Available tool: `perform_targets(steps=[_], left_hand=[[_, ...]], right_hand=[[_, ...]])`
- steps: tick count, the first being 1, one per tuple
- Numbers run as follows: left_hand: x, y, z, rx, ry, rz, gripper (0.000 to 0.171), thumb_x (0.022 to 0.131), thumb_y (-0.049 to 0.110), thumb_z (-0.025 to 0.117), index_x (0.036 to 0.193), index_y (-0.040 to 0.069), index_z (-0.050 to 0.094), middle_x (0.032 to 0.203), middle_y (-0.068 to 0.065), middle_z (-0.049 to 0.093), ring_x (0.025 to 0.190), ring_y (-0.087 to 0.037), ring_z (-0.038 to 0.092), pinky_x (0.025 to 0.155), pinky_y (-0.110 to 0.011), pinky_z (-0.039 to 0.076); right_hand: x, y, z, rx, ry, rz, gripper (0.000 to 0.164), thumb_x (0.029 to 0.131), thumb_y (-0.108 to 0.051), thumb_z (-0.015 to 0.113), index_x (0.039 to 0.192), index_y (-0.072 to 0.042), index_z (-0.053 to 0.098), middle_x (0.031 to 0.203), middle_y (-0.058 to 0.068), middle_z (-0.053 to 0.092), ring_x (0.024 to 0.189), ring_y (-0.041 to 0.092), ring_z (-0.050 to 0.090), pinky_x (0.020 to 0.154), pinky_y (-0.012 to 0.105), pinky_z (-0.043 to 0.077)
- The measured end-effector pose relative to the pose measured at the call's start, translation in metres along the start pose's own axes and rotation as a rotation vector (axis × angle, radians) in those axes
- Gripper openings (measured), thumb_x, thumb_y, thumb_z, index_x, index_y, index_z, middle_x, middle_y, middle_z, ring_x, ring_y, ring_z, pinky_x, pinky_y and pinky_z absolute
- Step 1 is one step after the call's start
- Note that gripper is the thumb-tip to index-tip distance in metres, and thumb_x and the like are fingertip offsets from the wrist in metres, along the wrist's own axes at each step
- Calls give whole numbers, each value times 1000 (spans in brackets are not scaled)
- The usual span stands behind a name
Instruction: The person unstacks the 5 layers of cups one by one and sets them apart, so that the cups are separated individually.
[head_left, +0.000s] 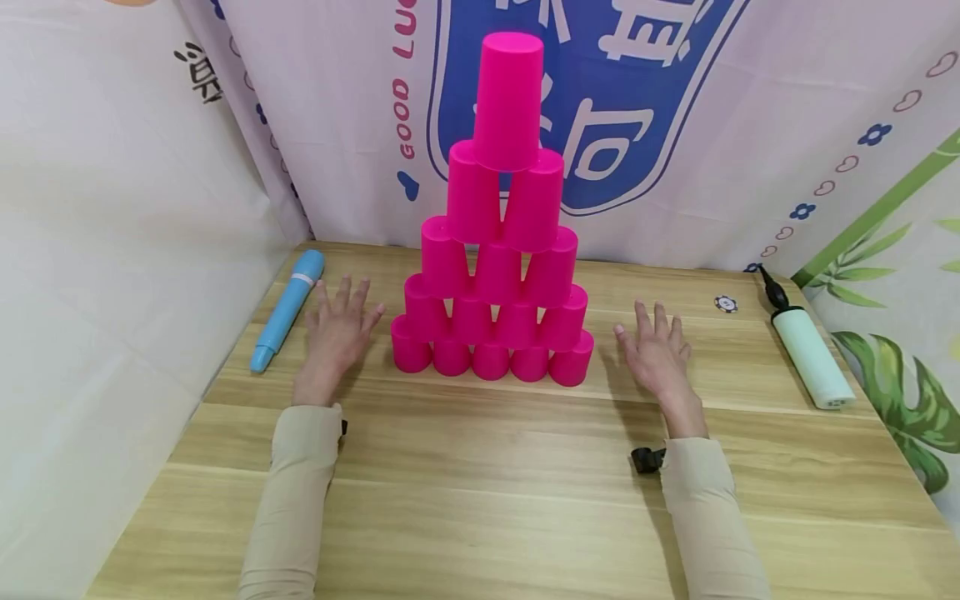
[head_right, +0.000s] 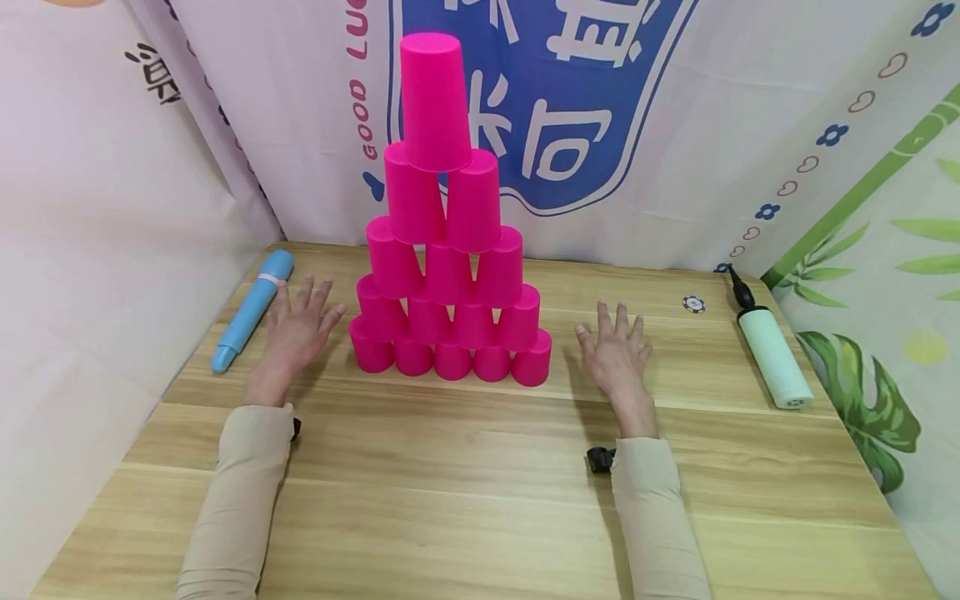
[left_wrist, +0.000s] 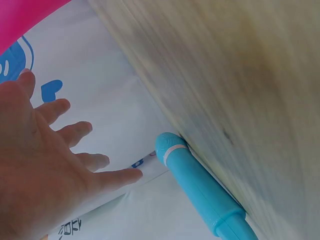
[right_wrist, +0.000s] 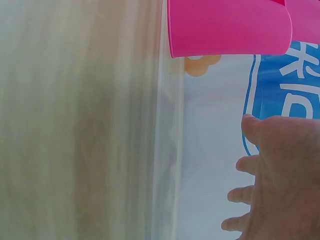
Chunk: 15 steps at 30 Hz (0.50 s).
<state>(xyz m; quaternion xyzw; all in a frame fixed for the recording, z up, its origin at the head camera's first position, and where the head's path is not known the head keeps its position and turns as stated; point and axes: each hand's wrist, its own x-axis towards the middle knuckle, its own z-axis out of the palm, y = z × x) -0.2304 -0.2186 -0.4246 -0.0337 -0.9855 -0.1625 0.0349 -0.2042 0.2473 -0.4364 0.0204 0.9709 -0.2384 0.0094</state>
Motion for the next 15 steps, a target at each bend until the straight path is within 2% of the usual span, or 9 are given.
perform_targets(steps=[7,11,13,15], left_hand=[[1,2,-2,3,6,6,62,104,48,28,155,14,17,159,-19,8,141,-47,-15,102,-76,14],[1,1,-2,-14,-27,10,65,103,52,26,155,14,15,159,-19,7,141,-48,-14,103,-76,14],[1,-2,-4,-78,-53,29,68,102,53,26,155,12,14,159,-20,6,140,-49,-12,104,-75,11],[-1,-6,-8,-214,-83,56,70,102,52,29,155,10,11,159,-21,6,142,-48,-5,108,-71,11]], right_hand=[[0,-3,-1,-3,11,-8,70,102,-53,26,156,-14,3,157,23,-9,139,54,-8,101,77,1],[-1,-3,-1,-8,6,-1,71,101,-55,24,156,-15,2,158,23,-9,139,53,-9,102,77,1],[-2,-4,-1,-13,7,1,72,101,-55,24,156,-15,2,158,22,-9,139,53,-10,103,76,1],[-4,-6,-3,-17,22,9,71,101,-54,26,155,-14,3,158,23,-7,139,53,-8,103,75,2]])
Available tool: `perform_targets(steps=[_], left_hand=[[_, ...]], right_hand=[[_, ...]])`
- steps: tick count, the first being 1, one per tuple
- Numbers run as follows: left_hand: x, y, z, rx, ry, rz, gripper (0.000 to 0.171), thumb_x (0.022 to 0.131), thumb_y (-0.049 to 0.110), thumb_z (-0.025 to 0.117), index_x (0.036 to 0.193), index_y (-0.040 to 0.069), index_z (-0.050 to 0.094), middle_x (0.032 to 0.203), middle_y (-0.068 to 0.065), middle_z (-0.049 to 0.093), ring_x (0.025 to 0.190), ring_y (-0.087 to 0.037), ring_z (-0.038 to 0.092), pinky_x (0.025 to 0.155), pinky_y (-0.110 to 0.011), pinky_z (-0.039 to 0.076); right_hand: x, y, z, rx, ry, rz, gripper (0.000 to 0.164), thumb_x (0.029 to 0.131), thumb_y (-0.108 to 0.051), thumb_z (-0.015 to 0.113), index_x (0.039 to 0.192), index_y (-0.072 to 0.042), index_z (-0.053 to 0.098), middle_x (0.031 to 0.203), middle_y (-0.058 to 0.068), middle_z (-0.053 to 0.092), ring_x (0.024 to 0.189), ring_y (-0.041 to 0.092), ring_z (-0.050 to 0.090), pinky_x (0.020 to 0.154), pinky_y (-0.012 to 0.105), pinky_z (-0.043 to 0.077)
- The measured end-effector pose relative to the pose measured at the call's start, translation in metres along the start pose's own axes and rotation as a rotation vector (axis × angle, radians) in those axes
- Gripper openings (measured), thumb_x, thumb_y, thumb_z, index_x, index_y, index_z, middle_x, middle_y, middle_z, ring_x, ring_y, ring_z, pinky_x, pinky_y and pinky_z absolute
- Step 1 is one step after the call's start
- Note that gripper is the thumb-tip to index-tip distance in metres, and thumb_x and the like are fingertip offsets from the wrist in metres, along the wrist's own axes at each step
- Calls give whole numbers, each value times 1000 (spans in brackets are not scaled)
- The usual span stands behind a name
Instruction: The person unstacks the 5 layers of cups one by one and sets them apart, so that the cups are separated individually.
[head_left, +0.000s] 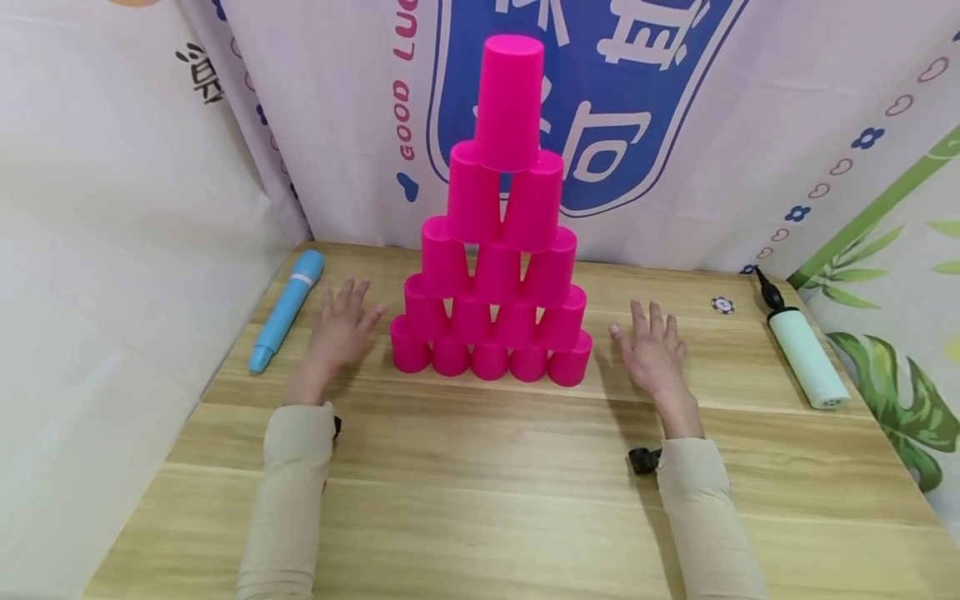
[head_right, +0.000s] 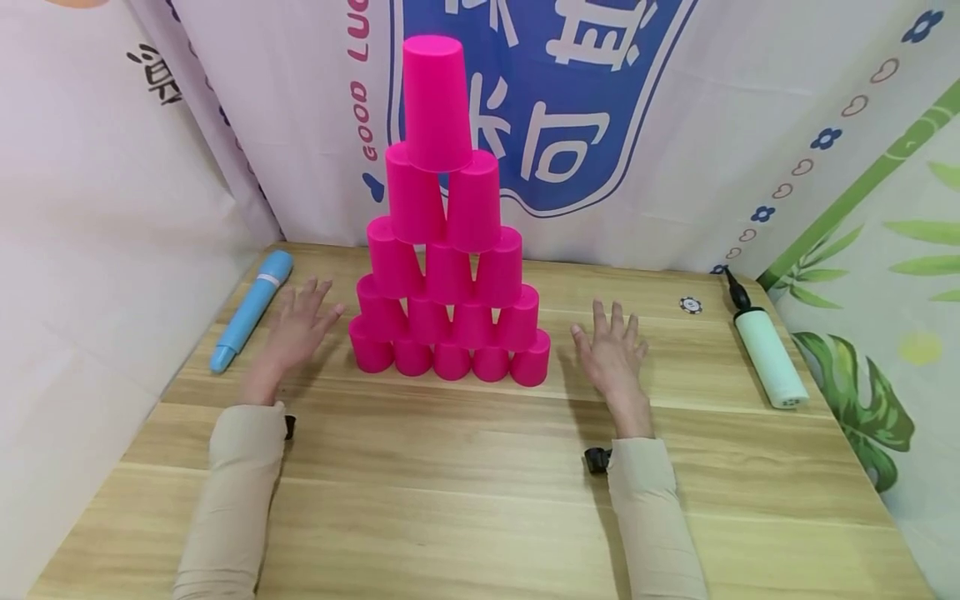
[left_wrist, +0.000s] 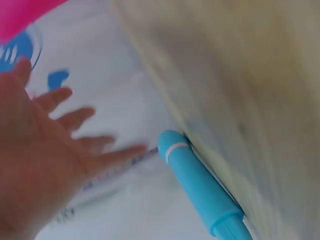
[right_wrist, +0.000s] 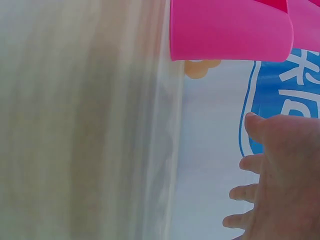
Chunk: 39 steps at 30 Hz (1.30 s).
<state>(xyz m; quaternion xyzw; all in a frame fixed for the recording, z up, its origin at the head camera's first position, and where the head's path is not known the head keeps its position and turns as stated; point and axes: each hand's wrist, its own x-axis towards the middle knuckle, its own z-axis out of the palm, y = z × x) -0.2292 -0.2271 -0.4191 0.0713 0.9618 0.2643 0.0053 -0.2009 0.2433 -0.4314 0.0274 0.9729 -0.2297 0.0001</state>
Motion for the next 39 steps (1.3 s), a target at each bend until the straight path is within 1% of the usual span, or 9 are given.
perform_targets(steps=[5,8,12,15,17,19,22,27,39], left_hand=[[-6,-3,-15,-397,-150,75,77,100,46,46,156,18,0,159,-17,11,141,-44,18,109,-62,24],[-8,1,-13,-479,-277,99,87,95,43,57,155,27,-3,158,-16,15,140,-44,24,105,-61,33],[-10,7,-3,-463,-358,87,100,87,43,69,155,28,-3,155,-18,23,137,-42,31,104,-57,37],[-12,6,4,-434,-359,71,100,84,41,73,156,23,6,150,-19,34,131,-40,42,101,-55,42],[-12,5,9,-414,-358,69,95,83,40,74,155,19,15,145,-17,41,125,-37,48,97,-51,46],[-12,4,12,-417,-359,87,87,85,37,74,152,14,23,140,-16,46,120,-36,52,94,-48,49],[-11,5,17,-456,-367,103,77,87,32,73,148,11,32,136,-16,50,118,-36,53,89,-45,52],[-8,7,23,-489,-385,89,70,87,31,72,145,10,38,135,-16,51,115,-35,54,85,-43,55],[-4,10,11,-422,-331,129,63,88,33,71,141,13,44,138,-13,48,121,-32,50,87,-41,53]], right_hand=[[-9,-9,-10,96,163,60,71,102,-50,34,152,-3,17,154,30,13,138,55,12,107,70,14],[-15,-28,-33,234,357,15,65,101,-44,42,148,-1,30,148,28,32,134,48,30,108,62,25],[-19,-87,-88,484,515,-239,52,99,-35,51,143,-8,43,143,12,47,131,26,43,108,43,36],[-23,-146,-133,643,493,-474,48,97,-25,56,142,-11,45,139,4,51,128,14,46,105,32,39],[-23,-182,-158,665,460,-592,52,95,-23,57,143,-10,42,139,2,51,126,12,47,103,30,40],[-19,-211,-177,635,420,-654,59,93,-25,59,146,-11,38,141,1,49,127,12,46,104,29,40],[-9,-238,-192,559,322,-659,72,88,-32,64,150,-14,30,145,0,43,130,11,42,106,29,37],[6,-249,-189,495,187,-584,84,83,-37,71,152,-21,26,143,1,43,127,13,44,102,31,43],[14,-248,-192,488,223,-651,70,82,-31,75,142,-15,43,126,1,56,107,13,55,87,29,53]])
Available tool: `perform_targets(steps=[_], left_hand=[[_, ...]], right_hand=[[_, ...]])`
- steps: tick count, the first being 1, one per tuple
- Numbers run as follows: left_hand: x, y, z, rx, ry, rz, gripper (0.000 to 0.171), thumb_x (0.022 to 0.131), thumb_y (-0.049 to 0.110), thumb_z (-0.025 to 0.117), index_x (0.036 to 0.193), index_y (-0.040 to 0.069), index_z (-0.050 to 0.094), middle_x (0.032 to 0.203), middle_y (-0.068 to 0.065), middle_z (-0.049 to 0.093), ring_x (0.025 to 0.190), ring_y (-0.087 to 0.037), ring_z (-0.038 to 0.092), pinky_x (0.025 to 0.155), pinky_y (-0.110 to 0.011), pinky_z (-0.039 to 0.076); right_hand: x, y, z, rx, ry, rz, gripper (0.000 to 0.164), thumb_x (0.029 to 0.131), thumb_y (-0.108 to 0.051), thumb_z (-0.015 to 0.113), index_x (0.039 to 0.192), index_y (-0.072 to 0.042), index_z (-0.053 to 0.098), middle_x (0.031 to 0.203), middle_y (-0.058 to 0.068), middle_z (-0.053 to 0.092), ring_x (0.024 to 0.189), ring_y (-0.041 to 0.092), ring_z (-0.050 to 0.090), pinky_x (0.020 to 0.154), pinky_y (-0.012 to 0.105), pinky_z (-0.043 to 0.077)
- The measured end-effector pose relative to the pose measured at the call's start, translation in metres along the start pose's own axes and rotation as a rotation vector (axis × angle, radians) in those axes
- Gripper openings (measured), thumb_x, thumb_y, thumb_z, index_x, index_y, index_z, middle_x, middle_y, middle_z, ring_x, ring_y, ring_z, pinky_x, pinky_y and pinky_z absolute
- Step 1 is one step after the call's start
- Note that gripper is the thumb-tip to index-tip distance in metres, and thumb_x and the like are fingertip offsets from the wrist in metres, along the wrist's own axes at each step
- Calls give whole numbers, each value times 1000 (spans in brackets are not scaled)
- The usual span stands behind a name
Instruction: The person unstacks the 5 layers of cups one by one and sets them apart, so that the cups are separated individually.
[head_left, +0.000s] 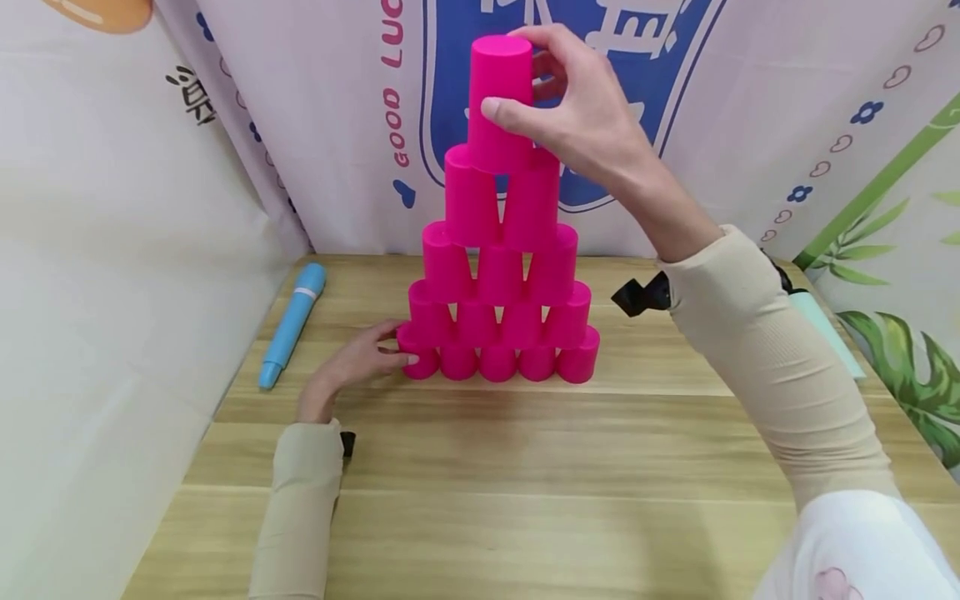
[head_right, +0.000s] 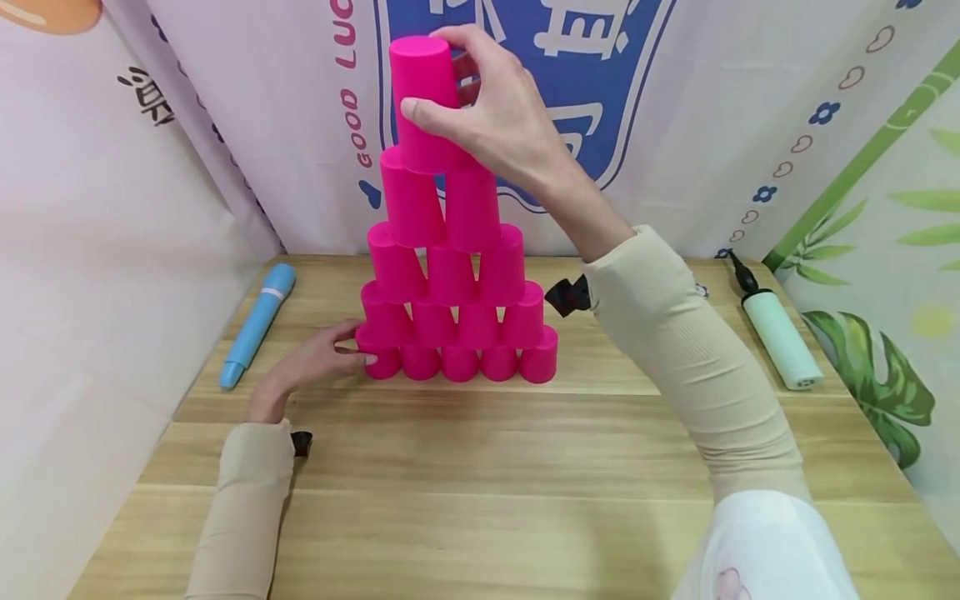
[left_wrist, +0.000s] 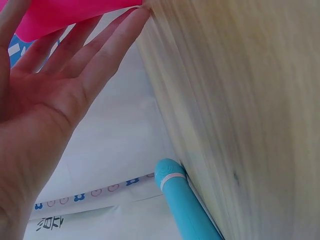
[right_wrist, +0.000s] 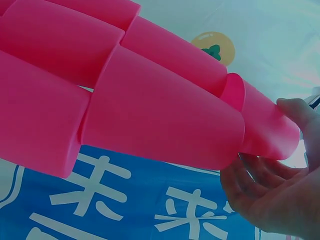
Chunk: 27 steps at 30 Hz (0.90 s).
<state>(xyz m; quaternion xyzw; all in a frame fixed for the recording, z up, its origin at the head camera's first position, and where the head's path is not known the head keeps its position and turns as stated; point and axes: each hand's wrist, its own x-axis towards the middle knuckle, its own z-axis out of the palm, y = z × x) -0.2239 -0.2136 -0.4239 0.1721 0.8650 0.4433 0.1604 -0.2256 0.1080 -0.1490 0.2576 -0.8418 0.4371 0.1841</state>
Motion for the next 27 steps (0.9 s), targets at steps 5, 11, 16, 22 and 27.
perform_targets(steps=[5,11,16,22,27], left_hand=[[-1,-1,1,22,-2,12,63,88,34,71,141,12,46,138,-12,49,123,-32,48,90,-43,52],[0,1,-1,56,1,17,61,88,37,71,138,12,48,136,-10,51,125,-30,46,95,-47,48],[3,2,-3,71,2,44,58,88,36,70,137,11,49,135,-11,52,125,-31,45,96,-48,47],[0,1,-4,84,-2,33,58,89,36,70,137,11,49,133,-11,53,124,-32,46,96,-49,47],[1,3,-1,98,-1,17,62,88,37,70,139,11,47,135,-12,52,124,-32,46,97,-50,46]], right_hand=[[-1,-1,-4,-12,36,-16,68,82,-29,75,141,-14,44,125,0,56,106,13,55,89,27,52],[-3,1,-21,6,173,-23,65,83,-24,74,139,-10,45,129,1,55,110,14,55,93,24,49],[-7,20,-40,60,297,-21,61,84,-20,73,137,-9,47,129,2,56,111,15,55,96,24,48],[-19,72,-57,44,359,57,57,84,-23,72,135,-11,49,125,4,59,104,15,57,93,24,49],[-42,143,-59,0,341,214,56,86,-26,69,134,-9,46,125,9,58,102,16,56,88,25,48]])
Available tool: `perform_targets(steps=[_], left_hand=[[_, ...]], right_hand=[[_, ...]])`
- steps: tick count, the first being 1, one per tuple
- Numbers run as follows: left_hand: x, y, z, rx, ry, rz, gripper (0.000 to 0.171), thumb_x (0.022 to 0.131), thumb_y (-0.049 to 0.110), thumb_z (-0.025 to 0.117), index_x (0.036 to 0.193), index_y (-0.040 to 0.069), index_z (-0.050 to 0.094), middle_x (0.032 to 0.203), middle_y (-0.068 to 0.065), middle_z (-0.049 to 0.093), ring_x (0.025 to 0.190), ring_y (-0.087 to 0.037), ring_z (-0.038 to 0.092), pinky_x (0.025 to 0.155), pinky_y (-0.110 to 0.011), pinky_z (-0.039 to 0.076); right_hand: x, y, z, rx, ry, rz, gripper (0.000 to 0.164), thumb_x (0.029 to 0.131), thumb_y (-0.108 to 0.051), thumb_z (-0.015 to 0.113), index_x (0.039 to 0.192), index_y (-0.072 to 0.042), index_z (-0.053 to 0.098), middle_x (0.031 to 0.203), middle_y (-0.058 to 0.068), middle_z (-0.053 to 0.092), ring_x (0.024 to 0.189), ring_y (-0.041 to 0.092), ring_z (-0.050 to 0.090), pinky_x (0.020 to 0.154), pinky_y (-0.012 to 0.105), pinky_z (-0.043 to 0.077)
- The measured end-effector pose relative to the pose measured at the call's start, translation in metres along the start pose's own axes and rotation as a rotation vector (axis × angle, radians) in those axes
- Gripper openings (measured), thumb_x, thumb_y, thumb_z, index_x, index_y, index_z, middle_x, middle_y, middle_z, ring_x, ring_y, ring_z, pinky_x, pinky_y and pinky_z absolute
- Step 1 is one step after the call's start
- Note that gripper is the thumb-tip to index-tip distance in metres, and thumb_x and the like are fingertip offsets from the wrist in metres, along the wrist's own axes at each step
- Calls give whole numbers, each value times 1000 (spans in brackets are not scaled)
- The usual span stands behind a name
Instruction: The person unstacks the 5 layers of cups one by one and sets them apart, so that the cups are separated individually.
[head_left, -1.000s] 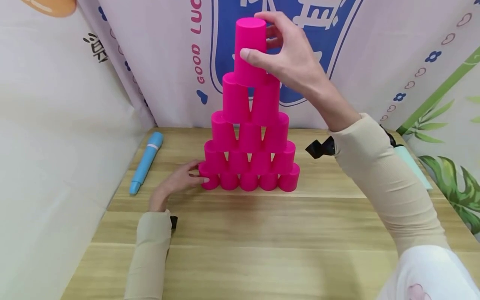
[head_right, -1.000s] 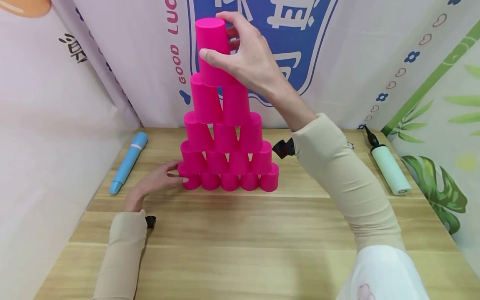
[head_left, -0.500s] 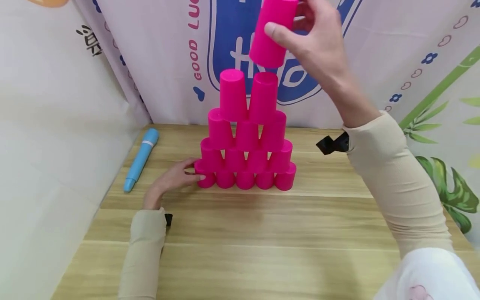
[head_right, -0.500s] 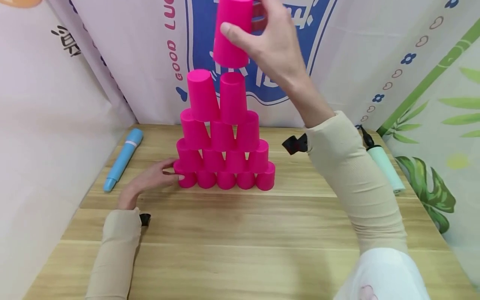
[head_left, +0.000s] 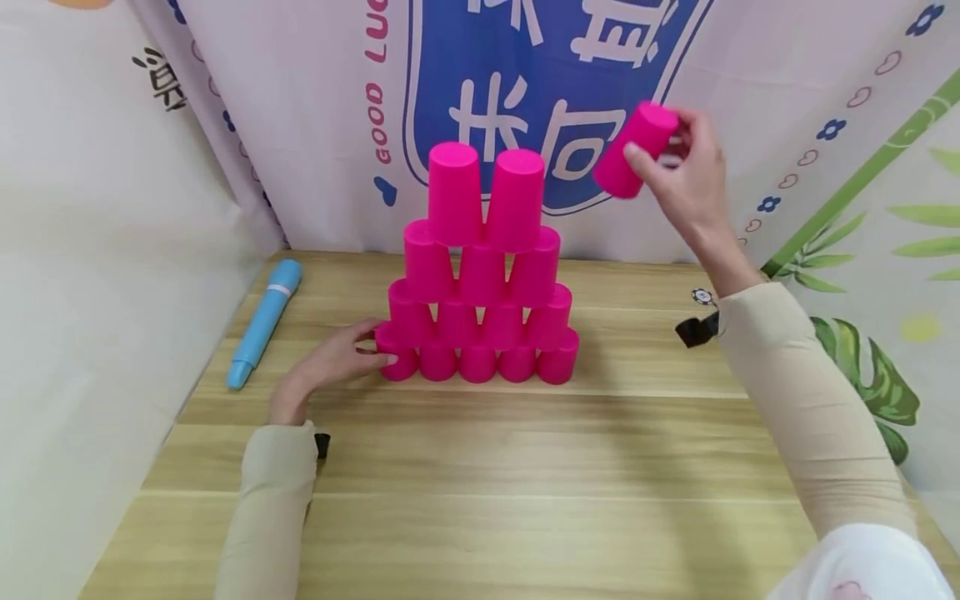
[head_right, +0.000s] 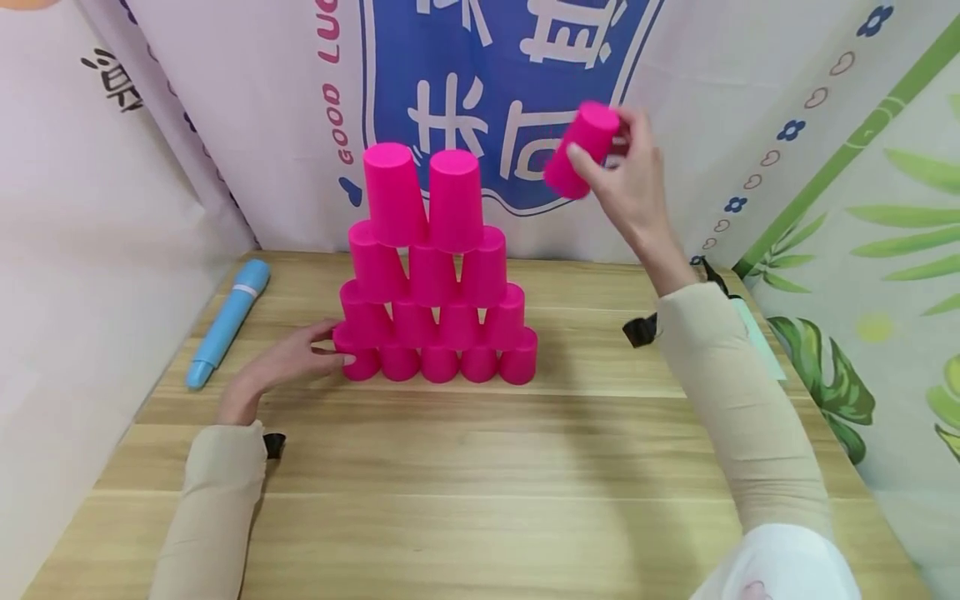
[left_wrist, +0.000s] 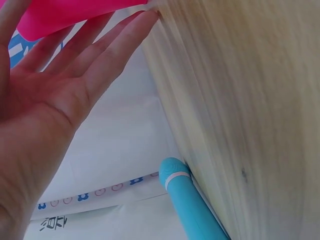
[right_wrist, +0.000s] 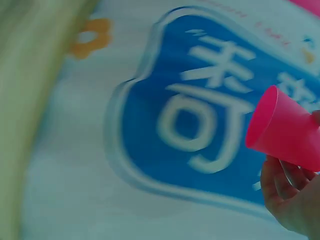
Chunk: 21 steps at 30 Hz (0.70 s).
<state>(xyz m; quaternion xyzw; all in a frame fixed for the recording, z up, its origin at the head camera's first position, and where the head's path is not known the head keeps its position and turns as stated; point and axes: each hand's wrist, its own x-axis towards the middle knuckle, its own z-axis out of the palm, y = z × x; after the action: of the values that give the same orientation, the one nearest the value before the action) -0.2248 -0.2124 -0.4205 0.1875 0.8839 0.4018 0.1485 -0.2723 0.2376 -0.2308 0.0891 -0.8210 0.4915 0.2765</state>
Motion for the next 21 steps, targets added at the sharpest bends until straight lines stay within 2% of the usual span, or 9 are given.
perform_targets(steps=[6,10,16,21], left_hand=[[-3,2,-2,0,-6,-23,71,87,41,69,143,9,41,140,-15,47,126,-34,45,97,-51,45],[-4,1,-2,-16,-3,-28,71,88,40,69,144,9,39,141,-16,45,126,-35,45,96,-51,47],[-4,-1,-3,-32,-2,-16,68,88,38,69,144,10,41,141,-16,46,125,-34,46,94,-48,49],[-5,-2,-3,-76,-19,-16,70,89,34,69,146,10,36,144,-17,43,128,-36,43,93,-47,50]], right_hand=[[-27,84,-3,-138,-36,186,63,88,-35,68,137,-8,39,128,12,53,108,20,52,91,33,49],[-45,127,0,-212,-63,256,69,89,-38,67,139,-3,34,129,18,51,112,28,51,93,42,48],[-67,173,6,-250,-98,327,70,90,-28,68,140,4,29,132,26,46,118,37,49,97,48,46],[-80,192,6,-262,-111,422,70,90,-20,68,140,6,27,134,29,45,121,40,48,101,48,43]])
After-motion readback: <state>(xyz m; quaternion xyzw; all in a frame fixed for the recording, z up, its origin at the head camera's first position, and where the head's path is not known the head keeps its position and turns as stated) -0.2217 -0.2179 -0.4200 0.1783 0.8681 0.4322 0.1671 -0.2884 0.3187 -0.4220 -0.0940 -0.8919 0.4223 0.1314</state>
